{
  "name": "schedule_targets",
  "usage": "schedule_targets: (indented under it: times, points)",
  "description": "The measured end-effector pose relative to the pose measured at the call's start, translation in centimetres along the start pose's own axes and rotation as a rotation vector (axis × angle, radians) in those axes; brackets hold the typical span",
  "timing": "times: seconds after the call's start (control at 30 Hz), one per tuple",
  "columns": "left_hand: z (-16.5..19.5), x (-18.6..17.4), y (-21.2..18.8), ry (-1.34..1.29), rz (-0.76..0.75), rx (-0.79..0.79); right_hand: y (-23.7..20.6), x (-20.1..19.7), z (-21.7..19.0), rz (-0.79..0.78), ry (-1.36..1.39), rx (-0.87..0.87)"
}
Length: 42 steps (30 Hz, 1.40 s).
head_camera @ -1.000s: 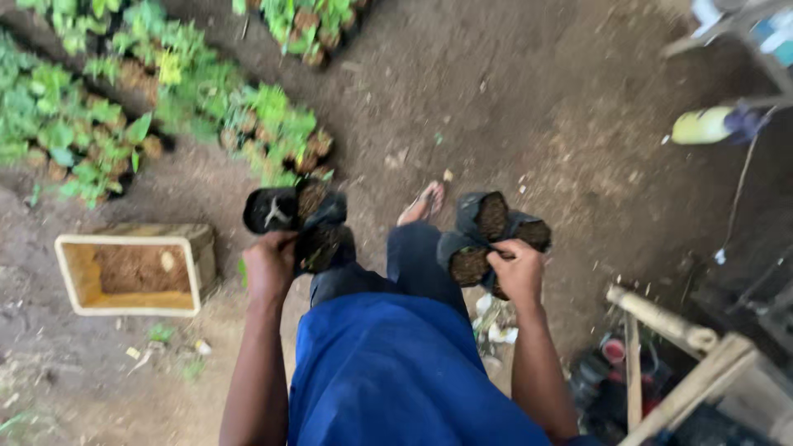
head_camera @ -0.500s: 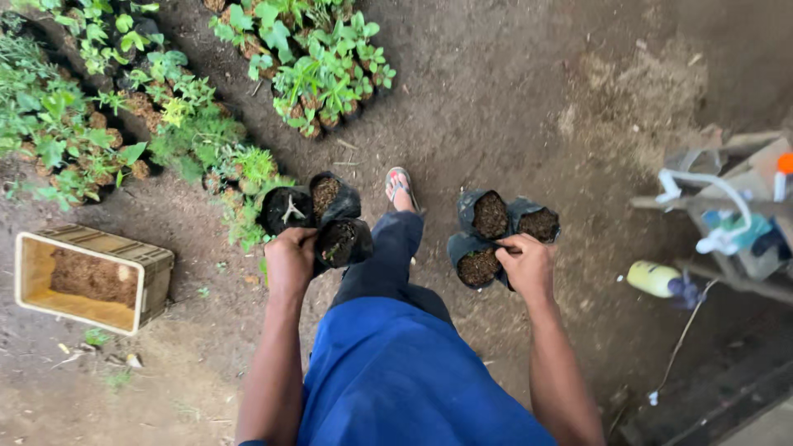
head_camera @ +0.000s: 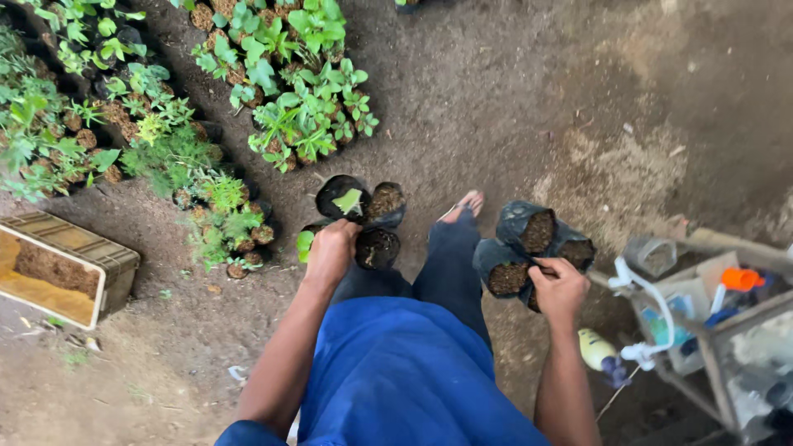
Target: The person gathers small potted seedlings from a concrete area, carries them to a dirt patch, and places them into a rectangular container filled with soil. They then add more soil around the seedlings and arrange the pots on the ground.
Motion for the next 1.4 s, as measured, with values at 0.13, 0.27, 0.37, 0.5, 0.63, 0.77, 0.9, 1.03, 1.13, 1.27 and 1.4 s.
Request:
schedule_targets:
  times: [0.13, 0.27, 0.37, 0.5, 0.63, 0.77, 0.9, 1.03, 1.13, 1.27, 1.4]
  points:
    - [4.4, 5.2, 7.1, -0.066, 0.021, -0.052, 13.0, -1.2, 3.9, -0.052, 0.016, -0.031]
    - [9.1, 11.2, 14.1, -0.114, 0.054, -0.102, 28.2, -0.5, 7.9, -0.162, -0.171, -0.112]
    - [11.8, 15.3, 20.2, -0.125, 0.085, -0.142, 38.2, 2.3, 9.4, -0.194, -0.186, -0.188]
    - [13.0, 19.9, 26.9, -0.143, 0.171, -0.261, 48.1, 7.1, 10.4, -0.331, -0.174, -0.186]
    - [11.7, 24.0, 29.6, -0.138, 0.243, -0.354, 53.0, 13.5, 11.6, -0.394, -0.109, -0.327]
    - [5.8, 28.8, 30.2, -0.150, 0.306, -0.395, 53.5, 23.4, 15.1, -0.499, -0.141, -0.371]
    - [-2.2, 36.0, 30.6, -0.130, 0.300, -0.417, 54.0, 35.0, 20.1, -0.617, -0.228, -0.432]
    - [-10.5, 44.3, 32.4, -0.140, 0.287, -0.418, 55.9, 45.6, 24.8, -0.729, -0.248, -0.425]
    - [-16.6, 50.9, 33.1, -0.131, 0.267, -0.414, 57.7, 52.6, 28.0, -0.803, -0.294, -0.414]
    - [-24.7, 61.6, 33.5, -0.121, 0.170, -0.435, 60.1, 60.9, 32.4, -0.858, -0.340, -0.572]
    - [-31.0, 70.8, 32.9, -0.160, 0.152, -0.392, 60.6, 67.0, 37.3, -0.914, -0.343, -0.785]
Point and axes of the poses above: each hand's wrist, its own y-axis towards the middle knuckle, its own x-axis out of the palm, z = x × y, the point moved 3 cm from there along y, towards the middle knuckle, and after that the axes turned 8 degrees about z, right-handed, at the moved point
